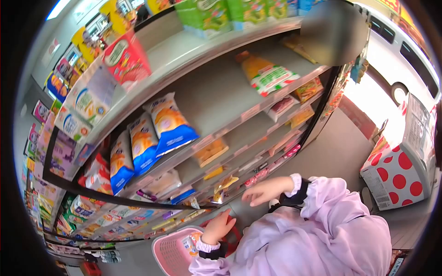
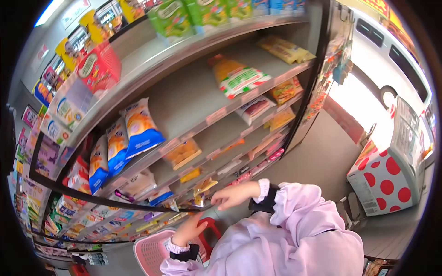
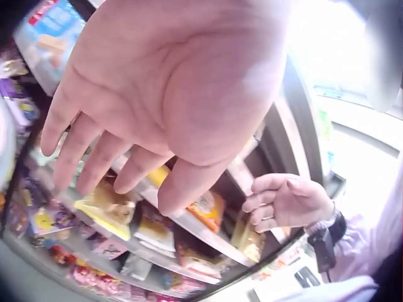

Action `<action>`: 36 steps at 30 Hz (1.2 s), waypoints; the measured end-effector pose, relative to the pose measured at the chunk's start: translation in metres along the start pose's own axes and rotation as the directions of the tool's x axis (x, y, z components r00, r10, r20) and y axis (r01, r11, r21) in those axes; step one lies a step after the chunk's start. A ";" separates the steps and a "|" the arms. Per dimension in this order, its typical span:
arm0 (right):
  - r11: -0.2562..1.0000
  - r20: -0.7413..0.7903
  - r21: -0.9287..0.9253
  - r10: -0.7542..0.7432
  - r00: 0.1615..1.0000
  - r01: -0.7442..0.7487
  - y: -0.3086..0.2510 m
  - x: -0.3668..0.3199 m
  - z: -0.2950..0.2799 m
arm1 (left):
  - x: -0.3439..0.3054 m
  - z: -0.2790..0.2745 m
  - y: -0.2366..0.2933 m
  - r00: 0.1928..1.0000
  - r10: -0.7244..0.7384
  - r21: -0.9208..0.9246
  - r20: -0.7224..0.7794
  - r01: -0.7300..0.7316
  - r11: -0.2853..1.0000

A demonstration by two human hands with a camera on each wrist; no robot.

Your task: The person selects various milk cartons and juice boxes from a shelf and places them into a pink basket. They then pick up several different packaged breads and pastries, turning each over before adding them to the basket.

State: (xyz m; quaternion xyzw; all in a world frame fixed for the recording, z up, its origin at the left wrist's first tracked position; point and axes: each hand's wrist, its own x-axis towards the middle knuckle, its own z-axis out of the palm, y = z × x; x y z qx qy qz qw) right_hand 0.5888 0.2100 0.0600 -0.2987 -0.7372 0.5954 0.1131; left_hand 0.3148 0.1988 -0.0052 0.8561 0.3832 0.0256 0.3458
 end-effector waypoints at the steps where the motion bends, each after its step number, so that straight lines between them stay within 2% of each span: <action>1: 0.997 -0.033 -0.076 -0.030 0.999 0.028 -0.008 -0.016 -0.016 | 0.018 -0.016 0.024 0.989 0.139 0.047 -0.045 -0.137 0.989; 3: 0.985 -0.102 -0.159 -0.087 0.991 0.070 -0.019 -0.049 -0.049 | 0.052 -0.044 0.071 0.988 0.155 0.158 0.016 -0.156 0.975; 6: 0.964 -0.349 -0.245 -0.183 0.919 0.099 -0.059 -0.096 -0.095 | 0.094 -0.078 0.128 0.970 0.219 0.235 0.109 -0.239 0.942; 7: 0.975 -0.422 -0.218 -0.136 0.896 0.046 -0.074 -0.110 -0.108 | 0.105 -0.090 0.147 0.952 0.297 0.229 0.074 -0.306 0.924; 8: 0.999 -0.474 -0.031 -0.007 0.881 -0.009 -0.077 -0.121 -0.121 | 0.115 -0.102 0.165 0.928 0.371 0.225 0.039 -0.370 0.901; 9: 0.946 -0.549 -0.318 -0.239 0.801 0.064 -0.080 -0.131 -0.135 | 0.124 -0.113 0.182 0.898 0.440 0.219 0.004 -0.430 0.876; 10: 0.936 -0.611 -0.345 -0.276 0.742 0.064 -0.080 -0.138 -0.149 | 0.133 -0.125 0.199 0.889 0.458 0.133 -0.015 -0.452 0.882; 12: 0.960 -0.702 -0.142 -0.269 0.659 0.241 -0.072 -0.148 -0.178 | 0.156 -0.146 0.219 0.879 0.474 -0.011 -0.049 -0.475 0.880; 13: 0.941 -0.741 -0.047 -0.258 0.621 0.334 -0.071 -0.153 -0.191 | 0.165 -0.155 0.233 0.913 0.394 -0.091 -0.100 -0.403 0.911; 14: 0.942 -0.792 -0.064 -0.249 0.558 0.330 -0.069 -0.157 -0.204 | 0.181 -0.162 0.232 0.910 0.396 -0.158 -0.119 -0.411 0.898; 16: 0.953 -0.859 -0.121 -0.241 0.453 0.277 -0.057 -0.162 -0.229 | 0.207 -0.170 0.234 0.916 0.300 -0.456 -0.265 -0.393 0.799; 19: 0.977 -0.910 0.001 -0.087 0.406 0.212 -0.049 -0.166 -0.246 | 0.241 -0.180 0.227 0.899 0.159 -0.686 -0.407 -0.416 0.596; 20: 0.988 -0.884 0.070 -0.003 0.468 0.139 -0.054 -0.169 -0.252 | 0.249 -0.182 0.223 0.916 0.084 -0.730 -0.393 -0.366 0.577; 22: 0.989 -0.844 0.127 0.064 0.532 0.082 -0.044 -0.169 -0.272 | 0.261 -0.186 0.216 0.934 -0.063 -0.811 -0.352 -0.271 0.519; 23: 0.987 -0.821 0.152 0.097 0.563 0.051 -0.040 -0.167 -0.281 | 0.264 -0.188 0.216 0.945 -0.069 -0.830 -0.321 -0.246 0.500; 24: 0.988 -0.814 0.153 0.131 0.566 -0.009 -0.041 -0.163 -0.286 | 0.266 -0.189 0.217 0.954 -0.075 -0.849 -0.291 -0.221 0.481; 27: 0.976 -0.835 0.217 0.196 0.514 -0.020 -0.045 -0.153 -0.289 | 0.276 -0.188 0.212 0.965 -0.084 -0.871 -0.247 -0.183 0.456; 31: 0.902 -0.761 0.429 0.329 0.559 0.053 -0.045 -0.149 -0.301 | 0.276 -0.188 0.214 0.959 -0.092 -0.840 -0.269 -0.187 0.509; 33: 0.831 -0.682 0.539 0.332 0.652 0.139 -0.029 -0.144 -0.319 | 0.276 -0.189 0.212 0.960 -0.085 -0.865 -0.266 -0.199 0.461; 36: 0.754 -0.614 0.629 0.334 0.715 0.187 -0.036 -0.138 -0.321 | 0.273 -0.190 0.213 0.963 -0.083 -0.877 -0.257 -0.196 0.439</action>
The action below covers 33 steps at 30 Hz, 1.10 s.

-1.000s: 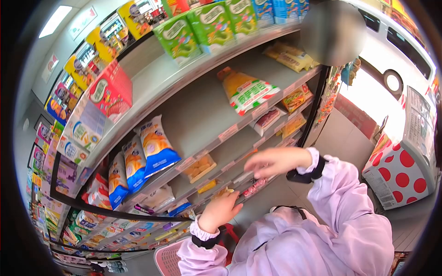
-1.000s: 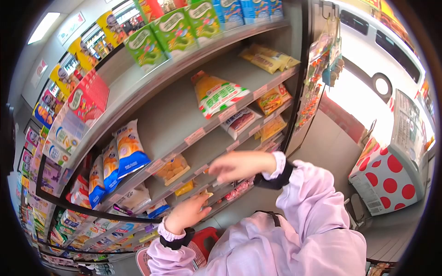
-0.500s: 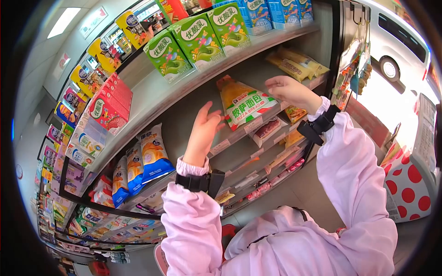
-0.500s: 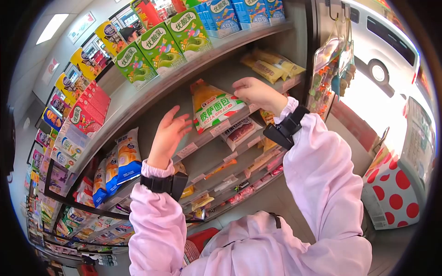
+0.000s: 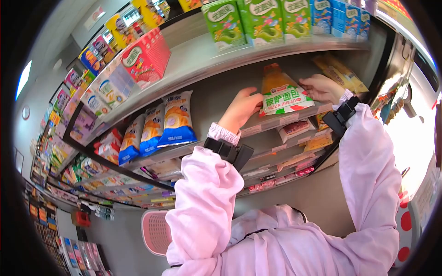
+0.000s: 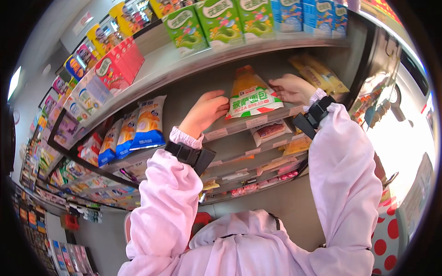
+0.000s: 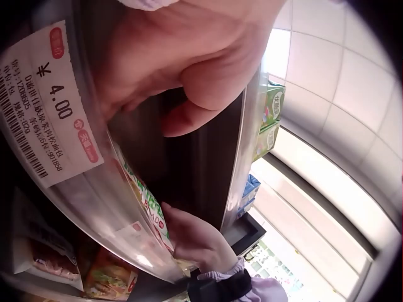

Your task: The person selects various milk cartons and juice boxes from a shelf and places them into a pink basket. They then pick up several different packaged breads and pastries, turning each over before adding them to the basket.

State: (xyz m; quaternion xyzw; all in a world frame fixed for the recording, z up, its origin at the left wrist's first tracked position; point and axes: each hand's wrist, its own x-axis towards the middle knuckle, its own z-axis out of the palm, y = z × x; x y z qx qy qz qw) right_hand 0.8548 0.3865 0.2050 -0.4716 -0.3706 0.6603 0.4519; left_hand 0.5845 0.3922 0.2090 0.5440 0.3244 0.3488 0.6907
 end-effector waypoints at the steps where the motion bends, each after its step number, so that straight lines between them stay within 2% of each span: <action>1: 1.000 0.010 -0.029 0.005 1.000 -0.005 0.000 0.002 0.003 | 0.000 -0.002 0.000 1.000 0.001 -0.001 -0.001 -0.001 1.000; 3: 0.996 0.021 -0.085 0.013 1.000 -0.012 0.000 0.003 0.008 | -0.001 -0.003 -0.001 1.000 0.000 -0.003 0.008 0.000 1.000; 6: 0.982 -0.057 -0.159 -0.115 0.992 0.104 0.004 0.003 0.020 | 0.000 -0.008 -0.006 0.999 0.033 -0.016 0.013 -0.033 0.999; 10: 0.972 -0.012 -0.211 -0.107 0.994 0.102 0.005 0.002 0.016 | -0.004 -0.010 -0.005 0.997 0.073 0.036 -0.015 -0.073 0.997; 15: 0.990 -0.008 -0.098 -0.102 0.995 0.101 0.008 -0.004 0.020 | -0.004 -0.013 -0.006 0.997 0.061 0.118 -0.053 -0.055 0.991; 19: 0.989 0.030 -0.110 -0.099 0.995 0.102 0.007 -0.010 0.028 | -0.008 -0.012 -0.004 0.998 0.045 0.041 -0.051 -0.043 0.998; 21: 0.980 0.069 -0.120 -0.149 0.986 0.157 0.007 -0.016 0.034 | -0.015 -0.009 0.001 0.998 0.009 -0.021 -0.063 -0.010 1.000; 22: 0.975 0.089 -0.124 -0.173 0.981 0.183 0.006 -0.019 0.037 | -0.017 -0.010 0.000 0.998 0.037 -0.076 -0.055 -0.041 0.996; 25: 0.966 -0.017 -0.131 -0.228 0.974 0.224 0.001 -0.044 0.058 | -0.023 -0.013 -0.004 0.992 0.116 -0.221 -0.040 -0.122 0.968; 27: 0.759 0.144 -0.357 -0.531 0.835 0.545 0.015 -0.065 0.077 | -0.033 -0.017 -0.002 0.986 0.166 -0.295 -0.026 -0.166 0.941; 29: 0.919 0.018 -0.155 -0.364 0.931 0.362 0.014 -0.056 0.073 | -0.051 -0.021 0.001 0.986 0.167 -0.318 -0.022 -0.166 0.934; 30: 0.906 -0.012 -0.127 -0.408 0.913 0.404 0.017 -0.073 0.097 | -0.060 -0.023 0.001 0.986 0.165 -0.333 -0.021 -0.163 0.929; 31: 0.886 0.082 -0.084 -0.450 0.889 0.456 0.024 -0.076 0.095 | -0.070 -0.026 0.000 0.986 0.163 -0.347 -0.020 -0.160 0.924; 33: 0.852 0.110 -0.093 -0.505 0.856 0.515 0.039 -0.093 0.110 | -0.092 -0.031 -0.007 0.988 0.154 -0.348 -0.026 -0.154 0.925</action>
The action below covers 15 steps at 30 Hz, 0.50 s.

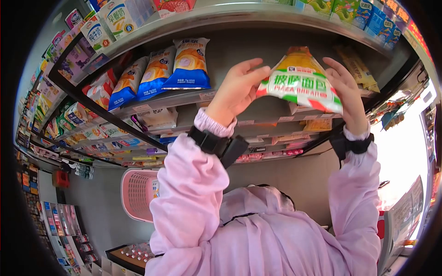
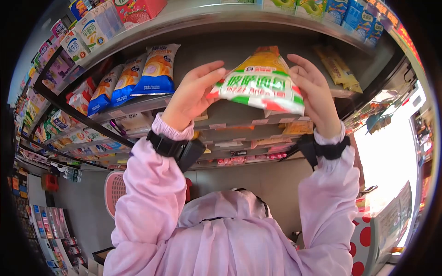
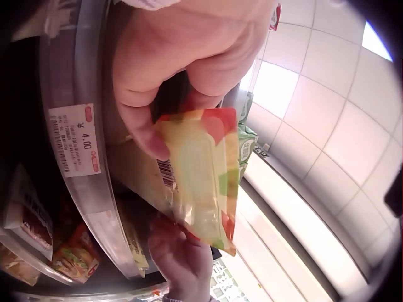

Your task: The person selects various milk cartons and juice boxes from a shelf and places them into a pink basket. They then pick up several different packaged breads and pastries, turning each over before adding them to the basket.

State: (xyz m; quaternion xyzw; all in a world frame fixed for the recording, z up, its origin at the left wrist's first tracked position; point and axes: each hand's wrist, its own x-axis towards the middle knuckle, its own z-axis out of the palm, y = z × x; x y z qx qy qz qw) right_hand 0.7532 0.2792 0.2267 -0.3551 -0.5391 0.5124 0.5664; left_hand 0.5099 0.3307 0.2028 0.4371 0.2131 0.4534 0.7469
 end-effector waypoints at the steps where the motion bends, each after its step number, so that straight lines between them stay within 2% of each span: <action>1: 1.000 -0.023 -0.005 -0.024 0.999 0.023 0.000 -0.012 0.015 | -0.012 -0.004 -0.004 1.000 -0.003 -0.011 0.001 0.003 1.000; 4: 0.993 0.032 0.071 -0.096 0.995 0.094 0.010 -0.042 0.043 | -0.060 -0.007 -0.010 0.999 -0.007 -0.072 0.047 0.011 0.997; 5: 0.993 0.026 0.093 -0.073 0.997 0.070 0.014 -0.050 0.054 | -0.075 -0.011 -0.013 0.995 -0.050 -0.159 0.091 0.064 0.985; 6: 0.998 0.050 0.034 -0.059 0.997 0.058 0.016 -0.058 0.062 | -0.091 -0.015 -0.015 0.987 -0.087 -0.242 0.138 0.119 0.963; 9: 0.998 0.119 -0.005 -0.057 0.991 0.058 0.029 -0.077 0.088 | -0.142 -0.032 -0.017 0.980 -0.156 -0.174 0.121 0.175 0.969; 10: 0.998 0.137 -0.012 -0.054 0.989 0.056 0.037 -0.081 0.093 | -0.158 -0.038 -0.019 0.985 -0.114 -0.172 0.126 0.135 0.976; 12: 0.996 0.284 -0.077 -0.025 0.959 0.048 0.048 -0.086 0.104 | -0.188 -0.052 -0.022 0.992 -0.034 -0.176 0.123 0.055 0.983; 13: 0.995 0.315 -0.097 0.015 0.949 0.016 0.052 -0.086 0.116 | -0.204 -0.061 -0.023 0.990 -0.067 -0.198 0.121 0.090 0.976; 15: 0.990 0.383 -0.132 0.098 0.918 -0.050 0.059 -0.085 0.142 | -0.234 -0.074 -0.023 0.998 -0.017 -0.217 0.052 0.028 0.976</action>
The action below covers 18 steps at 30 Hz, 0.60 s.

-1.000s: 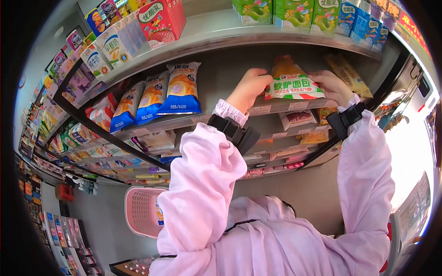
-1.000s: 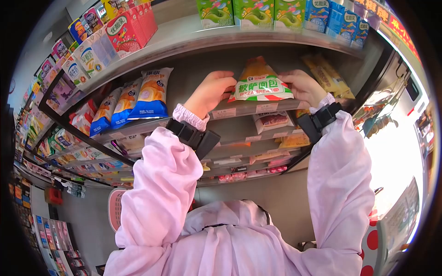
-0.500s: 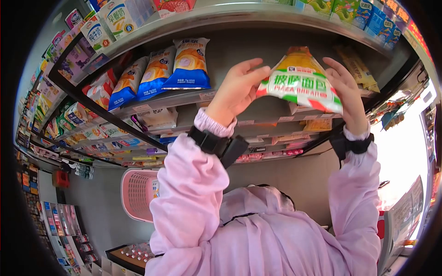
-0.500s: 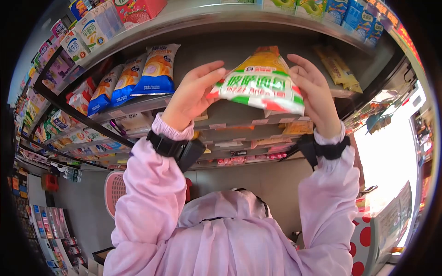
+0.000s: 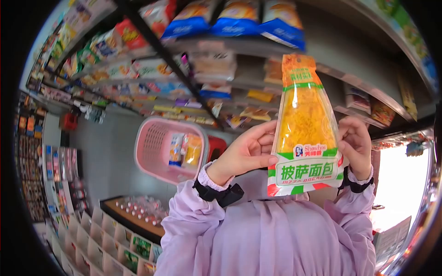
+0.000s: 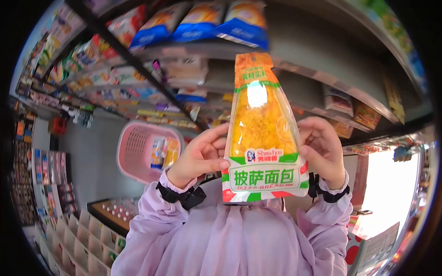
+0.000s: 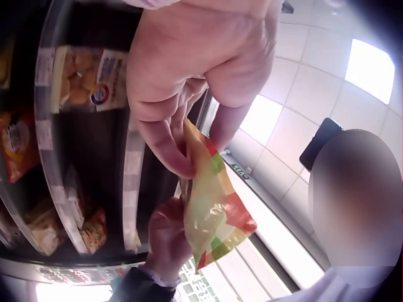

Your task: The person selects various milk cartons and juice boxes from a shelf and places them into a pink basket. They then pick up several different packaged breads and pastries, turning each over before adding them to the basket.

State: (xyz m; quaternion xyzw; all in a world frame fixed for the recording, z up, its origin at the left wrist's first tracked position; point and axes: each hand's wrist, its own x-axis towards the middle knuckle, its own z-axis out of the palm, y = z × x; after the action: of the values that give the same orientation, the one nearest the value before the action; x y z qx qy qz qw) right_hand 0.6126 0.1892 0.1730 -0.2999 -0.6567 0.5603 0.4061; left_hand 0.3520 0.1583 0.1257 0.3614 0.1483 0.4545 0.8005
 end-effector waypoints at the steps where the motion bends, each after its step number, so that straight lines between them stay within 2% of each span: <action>1: 0.999 0.032 0.022 0.043 0.999 -0.044 0.006 0.008 0.016 | -0.016 -0.008 0.003 0.999 0.028 -0.004 -0.028 -0.028 1.000; 4: 0.983 0.114 0.057 0.170 0.979 -0.177 0.021 0.033 0.065 | -0.066 -0.040 0.010 0.985 0.095 0.072 -0.141 -0.086 0.994; 8: 0.945 0.237 0.157 0.246 0.940 -0.287 0.081 0.066 0.140 | -0.136 -0.088 0.005 0.918 0.188 0.179 -0.350 -0.131 0.975; 9: 0.927 0.255 0.208 0.256 0.932 -0.312 0.103 0.071 0.159 | -0.157 -0.098 0.003 0.887 0.140 0.132 -0.441 -0.090 0.987; 11: 0.892 0.297 0.209 0.332 0.895 -0.400 0.143 0.078 0.199 | -0.190 -0.120 -0.004 0.818 0.110 0.040 -0.565 -0.105 0.994; 13: 0.848 0.321 0.155 0.442 0.838 -0.507 0.179 0.074 0.238 | -0.226 -0.147 -0.014 0.756 0.057 0.006 -0.653 -0.070 0.998; 15: 0.820 0.314 0.103 0.510 0.801 -0.563 0.221 0.063 0.277 | -0.259 -0.174 -0.021 0.709 0.003 -0.013 -0.706 -0.017 1.000; 16: 0.827 0.288 0.109 0.505 0.814 -0.552 0.241 0.056 0.298 | -0.273 -0.189 -0.023 0.696 -0.017 -0.010 -0.718 0.013 1.000; 17: 0.827 0.308 0.040 0.524 0.794 -0.561 0.261 0.048 0.315 | -0.287 -0.203 -0.025 0.684 -0.037 -0.009 -0.729 0.044 0.999; 18: 0.782 0.347 0.003 0.584 0.734 -0.624 0.274 0.043 0.332 | -0.300 -0.216 -0.025 0.652 -0.069 -0.038 -0.755 0.062 0.997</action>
State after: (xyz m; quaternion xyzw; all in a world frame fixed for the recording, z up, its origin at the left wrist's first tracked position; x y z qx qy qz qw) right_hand 0.2865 0.1150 -0.1007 -0.3748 -0.5467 0.7415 0.1041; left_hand 0.0828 -0.0042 -0.0698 0.1306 0.4783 0.5351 0.6840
